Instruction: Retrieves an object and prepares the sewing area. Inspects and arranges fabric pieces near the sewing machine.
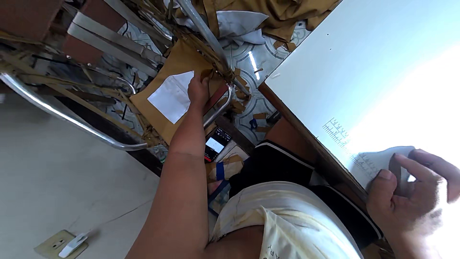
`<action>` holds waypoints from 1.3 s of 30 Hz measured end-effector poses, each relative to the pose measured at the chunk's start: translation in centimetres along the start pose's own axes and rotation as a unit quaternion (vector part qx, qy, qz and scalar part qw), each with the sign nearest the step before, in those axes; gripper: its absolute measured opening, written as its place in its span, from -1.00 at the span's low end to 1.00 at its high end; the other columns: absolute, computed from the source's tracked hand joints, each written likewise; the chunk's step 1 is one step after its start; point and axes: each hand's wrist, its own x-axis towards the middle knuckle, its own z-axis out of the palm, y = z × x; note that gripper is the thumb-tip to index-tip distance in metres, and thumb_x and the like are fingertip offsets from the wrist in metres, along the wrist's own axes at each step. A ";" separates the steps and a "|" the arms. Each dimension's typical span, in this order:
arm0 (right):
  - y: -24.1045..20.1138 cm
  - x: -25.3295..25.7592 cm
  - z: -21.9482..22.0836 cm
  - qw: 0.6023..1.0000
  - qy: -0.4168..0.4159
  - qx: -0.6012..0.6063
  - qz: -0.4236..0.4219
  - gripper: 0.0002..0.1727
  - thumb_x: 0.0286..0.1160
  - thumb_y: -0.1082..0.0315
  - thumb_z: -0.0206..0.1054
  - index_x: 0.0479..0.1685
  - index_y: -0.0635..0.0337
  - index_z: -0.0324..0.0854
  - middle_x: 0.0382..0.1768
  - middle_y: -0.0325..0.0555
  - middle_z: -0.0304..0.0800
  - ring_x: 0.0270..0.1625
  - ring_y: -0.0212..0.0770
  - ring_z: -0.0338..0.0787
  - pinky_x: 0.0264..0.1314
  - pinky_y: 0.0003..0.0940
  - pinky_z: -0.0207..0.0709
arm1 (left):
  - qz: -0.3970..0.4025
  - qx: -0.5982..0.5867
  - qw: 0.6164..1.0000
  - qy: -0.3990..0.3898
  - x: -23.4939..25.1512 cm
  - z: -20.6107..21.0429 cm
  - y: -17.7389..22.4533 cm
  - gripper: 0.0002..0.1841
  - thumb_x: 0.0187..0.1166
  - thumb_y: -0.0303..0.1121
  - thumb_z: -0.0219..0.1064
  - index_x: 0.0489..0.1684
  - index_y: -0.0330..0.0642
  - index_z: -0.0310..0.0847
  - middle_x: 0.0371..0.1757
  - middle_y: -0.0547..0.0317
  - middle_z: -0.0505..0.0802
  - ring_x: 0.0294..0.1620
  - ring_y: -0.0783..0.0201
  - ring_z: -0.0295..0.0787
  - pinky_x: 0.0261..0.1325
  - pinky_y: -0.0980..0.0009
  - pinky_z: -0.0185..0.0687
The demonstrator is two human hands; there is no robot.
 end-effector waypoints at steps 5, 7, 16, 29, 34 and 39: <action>-0.1 0.0 0.0 1.000 0.001 0.002 0.004 -0.57 0.63 0.21 0.17 0.25 0.38 0.62 0.39 0.44 0.55 0.50 0.16 0.55 0.50 -0.10 0.43 | 0.010 0.000 1.000 0.018 -0.9 -0.5 -0.3 -0.46 0.85 0.01 0.00 0.27 -0.34 0.63 0.29 -0.25 0.78 0.40 -0.20 0.70 0.43 -0.25 0.50; 0.0 0.0 0.0 1.000 0.001 0.003 0.000 -0.57 0.63 0.21 0.16 0.24 0.39 0.61 0.40 0.45 0.55 0.50 0.17 0.55 0.49 -0.10 0.44 | 0.031 0.020 0.999 0.011 -1.7 -0.8 -0.4 -0.44 0.86 0.01 -0.02 0.29 -0.37 0.61 0.32 -0.28 0.75 0.42 -0.21 0.68 0.46 -0.23 0.49; -0.1 0.1 -0.1 1.000 0.007 0.025 0.001 -0.57 0.63 0.21 0.18 0.21 0.41 0.67 0.37 0.46 0.57 0.51 0.21 0.55 0.53 -0.05 0.42 | 0.076 -0.039 0.996 -0.041 -5.8 -3.1 -3.2 -0.24 0.69 0.27 0.14 0.66 -0.15 0.42 0.48 -0.17 0.69 0.45 -0.11 0.68 0.50 -0.19 0.53; 0.5 0.0 -0.6 0.999 -0.003 0.045 -0.017 -0.51 0.65 0.08 0.19 0.34 0.25 0.65 0.46 0.29 0.53 0.56 0.12 0.50 0.56 -0.04 0.40 | -0.251 0.010 0.902 0.352 -17.9 -15.3 -17.9 -0.05 0.42 -0.05 0.42 0.85 -0.25 0.08 0.76 -0.33 0.35 0.76 -0.24 0.29 0.61 -0.25 0.34; 0.7 -0.3 -0.6 0.998 0.005 0.048 -0.027 -0.51 0.68 0.02 0.20 0.32 0.21 0.65 0.53 0.19 0.51 0.60 0.06 0.49 0.57 -0.05 0.41 | -0.361 -0.153 0.909 0.142 -24.8 -20.9 -4.9 -0.28 0.65 -0.53 0.22 0.80 -0.49 -0.07 0.70 -0.46 0.39 0.73 -0.21 0.34 0.72 -0.02 0.25; 0.7 -0.2 -0.6 0.996 0.022 0.069 -0.042 -0.58 0.69 0.09 0.23 0.22 0.25 0.69 0.47 0.25 0.56 0.54 0.04 0.55 0.49 -0.13 0.48 | -0.164 -0.207 0.940 0.215 -19.6 -14.8 -18.0 -0.28 0.47 -0.53 0.36 0.66 -0.54 0.13 0.32 -0.49 0.69 0.11 -0.15 0.82 0.07 0.05 0.78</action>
